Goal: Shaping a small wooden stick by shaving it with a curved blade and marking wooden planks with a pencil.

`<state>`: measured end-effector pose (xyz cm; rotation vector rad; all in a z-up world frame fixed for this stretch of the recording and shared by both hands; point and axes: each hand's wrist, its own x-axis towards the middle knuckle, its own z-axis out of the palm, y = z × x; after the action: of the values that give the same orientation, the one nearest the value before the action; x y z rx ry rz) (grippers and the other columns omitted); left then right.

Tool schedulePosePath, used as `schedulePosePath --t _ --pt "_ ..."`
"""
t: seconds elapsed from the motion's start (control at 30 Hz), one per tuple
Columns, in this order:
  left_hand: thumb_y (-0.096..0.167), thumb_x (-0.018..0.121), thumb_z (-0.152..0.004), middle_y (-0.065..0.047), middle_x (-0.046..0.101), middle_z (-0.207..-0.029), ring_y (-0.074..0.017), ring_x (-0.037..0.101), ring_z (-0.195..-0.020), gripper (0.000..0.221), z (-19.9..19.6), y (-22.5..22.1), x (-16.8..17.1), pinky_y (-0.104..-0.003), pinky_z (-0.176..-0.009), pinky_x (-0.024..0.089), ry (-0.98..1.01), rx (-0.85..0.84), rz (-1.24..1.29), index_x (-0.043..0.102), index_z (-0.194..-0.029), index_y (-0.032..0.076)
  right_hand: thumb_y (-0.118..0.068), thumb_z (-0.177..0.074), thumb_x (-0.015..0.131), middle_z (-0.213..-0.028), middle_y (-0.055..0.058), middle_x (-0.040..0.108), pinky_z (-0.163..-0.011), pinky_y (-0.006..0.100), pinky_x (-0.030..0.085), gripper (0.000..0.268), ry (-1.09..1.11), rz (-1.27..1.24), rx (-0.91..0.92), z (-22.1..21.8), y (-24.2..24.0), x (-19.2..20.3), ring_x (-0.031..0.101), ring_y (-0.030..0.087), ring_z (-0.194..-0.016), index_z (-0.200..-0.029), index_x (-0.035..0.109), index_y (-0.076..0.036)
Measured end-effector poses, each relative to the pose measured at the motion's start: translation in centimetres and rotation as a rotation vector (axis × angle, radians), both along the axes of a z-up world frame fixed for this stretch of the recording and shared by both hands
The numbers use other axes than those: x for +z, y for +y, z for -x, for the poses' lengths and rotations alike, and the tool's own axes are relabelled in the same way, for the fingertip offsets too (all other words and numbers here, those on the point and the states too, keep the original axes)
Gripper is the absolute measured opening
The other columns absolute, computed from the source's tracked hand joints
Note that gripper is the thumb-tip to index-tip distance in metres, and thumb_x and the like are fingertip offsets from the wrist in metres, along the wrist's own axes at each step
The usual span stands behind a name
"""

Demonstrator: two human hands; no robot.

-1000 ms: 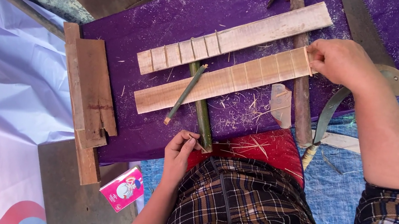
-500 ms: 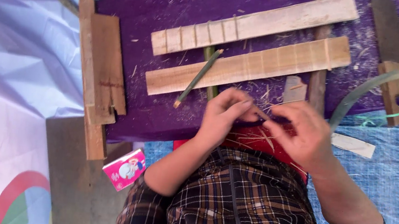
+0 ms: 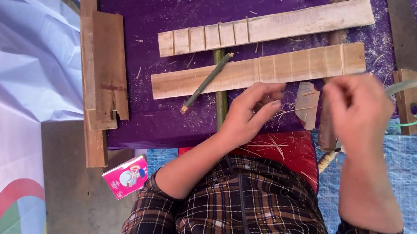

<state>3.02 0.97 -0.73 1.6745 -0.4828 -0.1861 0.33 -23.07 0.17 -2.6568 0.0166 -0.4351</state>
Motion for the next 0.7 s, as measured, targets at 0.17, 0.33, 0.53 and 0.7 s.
schedulePosePath --t 0.17,0.33,0.53,0.7 --pt "0.008 0.058 -0.102 -0.012 0.07 -0.103 -0.023 0.068 -0.092 0.019 1.8 3.4 -3.2 -0.033 -0.08 0.06 -0.341 0.093 -0.088 0.066 -0.117 -0.001 0.001 -0.106 0.076 -0.102 0.015 0.069 -0.075 0.046 0.052 0.005 -0.054 0.093 0.047 -4.7 -4.1 -3.2 0.065 0.031 -0.088 -0.111 0.075 0.002" --pt "-0.006 0.06 -0.095 -0.017 0.069 -0.093 -0.0259 0.068 -0.082 0.01 3.7 7.2 -7.0 -0.032 -0.07 0.059 -0.583 0.31 -0.078 0.067 -0.102 -0.005 -0.005 -0.103 0.071 -0.1 0.017 0.063 -0.067 0.05 0.051 0.017 0.17 0.234 -0.114 -6.4 -2.6 -4.3 0.063 0.036 -0.083 -0.12 0.073 -0.004" --pt "-0.001 0.059 -0.097 -0.016 0.066 -0.095 -0.0268 0.065 -0.082 0.012 4.8 9.6 -8.9 -0.035 -0.072 0.054 -0.512 0.457 -0.23 0.068 -0.104 -0.003 -0.013 -0.105 0.073 -0.104 0.016 0.065 -0.064 0.053 0.054 0.009 0.147 0.322 -0.09 -6.3 -2.9 -6.9 0.066 0.038 -0.081 -0.112 0.075 -0.009" --pt "0.0 0.057 -0.097 -0.016 0.066 -0.095 -0.028 0.065 -0.086 0.011 4.4 10.3 -9.5 -0.037 -0.077 0.055 -0.467 0.486 -0.25 0.066 -0.103 -0.002 -0.016 -0.105 0.069 -0.11 0.019 0.07 -0.072 0.055 0.055 0.017 0.323 0.245 -0.109 -6.4 -1.7 -5.3 0.07 0.041 -0.088 -0.117 0.073 -0.007"
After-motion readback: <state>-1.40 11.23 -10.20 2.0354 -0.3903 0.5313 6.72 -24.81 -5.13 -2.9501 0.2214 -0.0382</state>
